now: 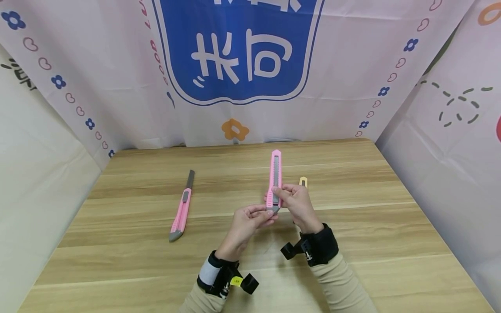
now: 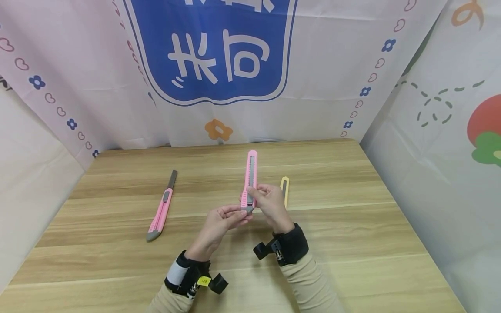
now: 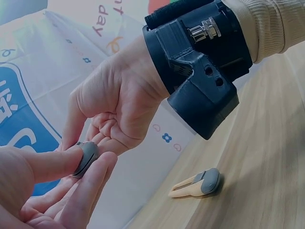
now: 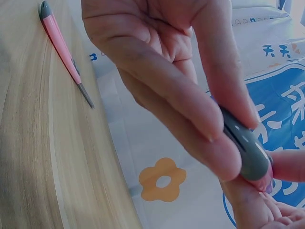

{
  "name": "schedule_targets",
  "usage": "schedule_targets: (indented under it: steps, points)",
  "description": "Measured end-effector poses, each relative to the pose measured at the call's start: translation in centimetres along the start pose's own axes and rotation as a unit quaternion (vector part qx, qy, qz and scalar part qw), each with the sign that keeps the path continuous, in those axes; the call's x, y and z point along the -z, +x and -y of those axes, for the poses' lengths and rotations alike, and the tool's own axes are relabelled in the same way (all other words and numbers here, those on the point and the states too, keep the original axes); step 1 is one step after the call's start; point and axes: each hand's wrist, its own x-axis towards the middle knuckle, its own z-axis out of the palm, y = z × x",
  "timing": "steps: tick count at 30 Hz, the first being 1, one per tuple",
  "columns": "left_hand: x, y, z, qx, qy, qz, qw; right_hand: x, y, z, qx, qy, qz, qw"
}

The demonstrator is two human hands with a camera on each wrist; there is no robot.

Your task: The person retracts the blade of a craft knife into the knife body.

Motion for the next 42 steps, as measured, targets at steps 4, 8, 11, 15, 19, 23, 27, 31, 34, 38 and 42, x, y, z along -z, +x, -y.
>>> schedule_targets:
  steps: [4, 8, 11, 15, 19, 23, 27, 31, 34, 38, 42]
  points:
    - [0.02, 0.04, 0.04, 0.002, -0.004, -0.002, 1.0000, -0.02, 0.01, 0.04, -0.002, 0.005, 0.003, 1.0000]
    - [0.03, 0.05, 0.06, 0.005, 0.000, -0.005, 1.0000, -0.03, 0.00, 0.08, -0.002, 0.006, 0.004, 1.0000]
    - [0.05, 0.04, 0.06, 0.004, 0.003, -0.005, 1.0000, -0.04, -0.02, 0.11, -0.004, 0.004, 0.003, 1.0000]
    - [0.07, 0.02, 0.07, 0.005, 0.002, -0.004, 1.0000, -0.05, -0.01, 0.09, -0.007, 0.003, 0.003, 1.0000]
    - [0.04, 0.07, 0.13, 0.003, 0.006, -0.007, 1.0000, -0.06, -0.02, 0.02, -0.008, 0.007, 0.004, 0.9999]
    - [0.05, 0.09, 0.16, 0.003, 0.005, -0.010, 0.9999, -0.18, -0.02, 0.02, -0.016, 0.008, 0.002, 0.9998]
    - [0.06, 0.02, 0.11, 0.001, 0.006, -0.012, 0.9999, -0.16, -0.02, 0.03, -0.017, 0.007, 0.006, 0.9998]
    - [0.01, -0.03, 0.08, -0.007, 0.022, -0.015, 0.9996, -0.03, 0.01, 0.04, -0.013, 0.008, 0.012, 0.9998]
    - [-0.12, -0.09, 0.03, -0.028, 0.057, -0.027, 0.9976, 0.03, 0.02, 0.04, -0.015, 0.008, 0.015, 0.9998]
    - [-0.35, -0.21, 0.04, -0.093, 0.144, -0.068, 0.9828, -0.06, 0.04, -0.03, -0.019, 0.005, 0.008, 0.9998]
    - [-0.68, -0.42, 0.04, -0.170, 0.214, -0.116, 0.9549, -0.46, 0.25, -0.34, -0.018, -0.013, -0.020, 0.9996]
